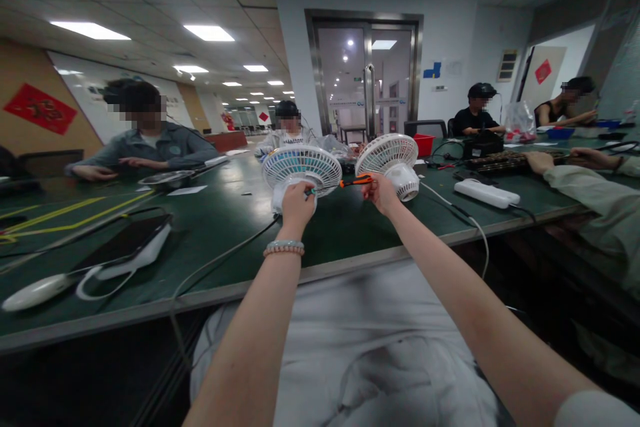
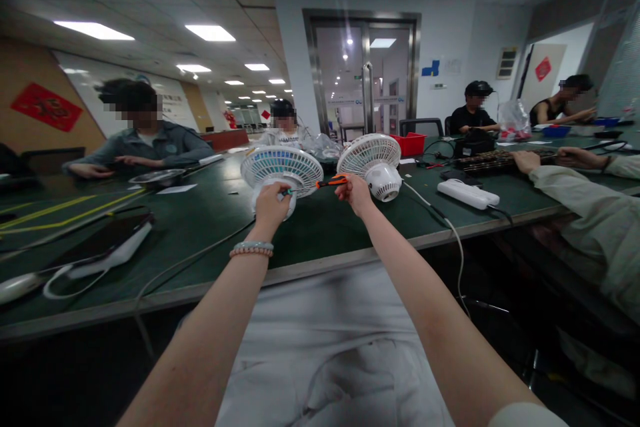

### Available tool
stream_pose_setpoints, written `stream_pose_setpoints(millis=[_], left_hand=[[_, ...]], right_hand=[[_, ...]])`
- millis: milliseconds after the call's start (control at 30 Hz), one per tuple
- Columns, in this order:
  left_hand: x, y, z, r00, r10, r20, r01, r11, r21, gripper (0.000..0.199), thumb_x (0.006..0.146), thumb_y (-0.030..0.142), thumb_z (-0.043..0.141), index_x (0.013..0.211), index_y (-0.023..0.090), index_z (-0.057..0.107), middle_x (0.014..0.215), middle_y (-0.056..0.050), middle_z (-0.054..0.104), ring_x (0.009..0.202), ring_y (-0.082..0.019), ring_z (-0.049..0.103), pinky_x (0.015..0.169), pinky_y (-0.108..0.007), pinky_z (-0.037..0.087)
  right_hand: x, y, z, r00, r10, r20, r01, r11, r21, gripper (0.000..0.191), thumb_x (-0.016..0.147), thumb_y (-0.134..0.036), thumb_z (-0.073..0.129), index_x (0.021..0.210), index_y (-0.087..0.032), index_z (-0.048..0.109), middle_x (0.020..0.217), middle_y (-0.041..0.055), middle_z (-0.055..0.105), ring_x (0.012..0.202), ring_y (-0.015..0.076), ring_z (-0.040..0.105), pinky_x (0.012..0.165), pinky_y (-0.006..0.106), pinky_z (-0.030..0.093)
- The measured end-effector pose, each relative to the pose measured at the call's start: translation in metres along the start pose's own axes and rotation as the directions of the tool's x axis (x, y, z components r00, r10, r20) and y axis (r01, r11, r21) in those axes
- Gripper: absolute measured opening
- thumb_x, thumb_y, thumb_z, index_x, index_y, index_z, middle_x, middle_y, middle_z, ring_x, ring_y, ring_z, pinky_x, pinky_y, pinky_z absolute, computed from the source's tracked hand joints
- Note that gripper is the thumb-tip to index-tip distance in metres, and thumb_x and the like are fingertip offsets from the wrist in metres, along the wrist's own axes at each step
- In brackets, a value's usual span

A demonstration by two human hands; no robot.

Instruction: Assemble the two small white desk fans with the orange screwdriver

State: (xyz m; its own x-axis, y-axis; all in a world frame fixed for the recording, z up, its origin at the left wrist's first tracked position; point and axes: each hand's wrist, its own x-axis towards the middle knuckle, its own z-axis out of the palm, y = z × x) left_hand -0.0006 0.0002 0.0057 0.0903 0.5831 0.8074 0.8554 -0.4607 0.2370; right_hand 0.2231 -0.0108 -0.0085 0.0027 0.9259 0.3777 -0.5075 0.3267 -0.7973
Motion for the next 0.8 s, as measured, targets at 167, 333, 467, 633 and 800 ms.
stream_pose_setpoints(millis=[167,333,467,633,800], left_hand=[[0.000,0.000,0.000,1.000,0.015,-0.001,-0.015,1.000,0.003,0.018,0.070,0.016,0.049,0.086,0.020,0.058,0.085,-0.006,0.060,0.089,-0.021,0.053,0.082,-0.033,0.043],[0.001,0.001,-0.001,1.000,0.004,0.011,-0.004,1.000,0.005,0.019,0.070,0.015,0.049,0.086,0.020,0.058,0.085,-0.006,0.060,0.090,-0.021,0.053,0.083,-0.034,0.042],[0.001,0.003,-0.001,1.000,0.000,0.006,0.000,1.000,0.016,0.019,0.070,0.015,0.049,0.086,0.020,0.058,0.085,-0.006,0.060,0.090,-0.022,0.053,0.082,-0.034,0.043],[0.001,0.003,-0.002,1.000,0.011,0.002,-0.011,1.000,0.019,0.018,0.071,0.016,0.049,0.086,0.020,0.058,0.085,-0.006,0.060,0.089,-0.021,0.053,0.082,-0.034,0.043],[0.000,0.002,-0.001,1.000,0.012,-0.002,-0.012,1.000,0.005,0.018,0.071,0.016,0.049,0.086,0.020,0.058,0.086,-0.007,0.060,0.090,-0.022,0.053,0.083,-0.034,0.042]], right_hand=[[0.004,0.005,-0.002,0.997,-0.063,-0.034,0.061,0.996,-0.068,0.030,0.072,-0.045,0.055,0.085,-0.018,0.056,0.049,-0.0042,0.055,0.041,0.0084,0.048,0.040,0.019,0.036],[0.008,0.009,-0.003,0.986,-0.130,-0.103,0.113,0.981,-0.156,0.034,0.069,-0.052,0.057,0.074,-0.018,0.055,0.048,-0.0062,0.050,0.040,0.0057,0.043,0.038,0.018,0.034],[0.006,0.007,-0.001,0.981,-0.161,-0.104,0.136,0.967,-0.214,0.033,0.069,-0.050,0.058,0.080,-0.019,0.056,0.047,-0.0073,0.049,0.039,0.0051,0.043,0.039,0.018,0.034],[0.001,0.002,0.003,0.986,-0.162,-0.043,0.154,0.978,-0.140,0.036,0.071,-0.046,0.056,0.097,-0.021,0.057,0.042,-0.0092,0.044,0.038,0.0057,0.040,0.039,0.017,0.034],[-0.001,-0.002,0.002,0.998,-0.062,0.022,0.062,0.998,0.009,0.029,0.077,-0.038,0.045,0.090,-0.017,0.059,0.043,-0.0055,0.047,0.039,0.0075,0.042,0.041,0.020,0.035]])
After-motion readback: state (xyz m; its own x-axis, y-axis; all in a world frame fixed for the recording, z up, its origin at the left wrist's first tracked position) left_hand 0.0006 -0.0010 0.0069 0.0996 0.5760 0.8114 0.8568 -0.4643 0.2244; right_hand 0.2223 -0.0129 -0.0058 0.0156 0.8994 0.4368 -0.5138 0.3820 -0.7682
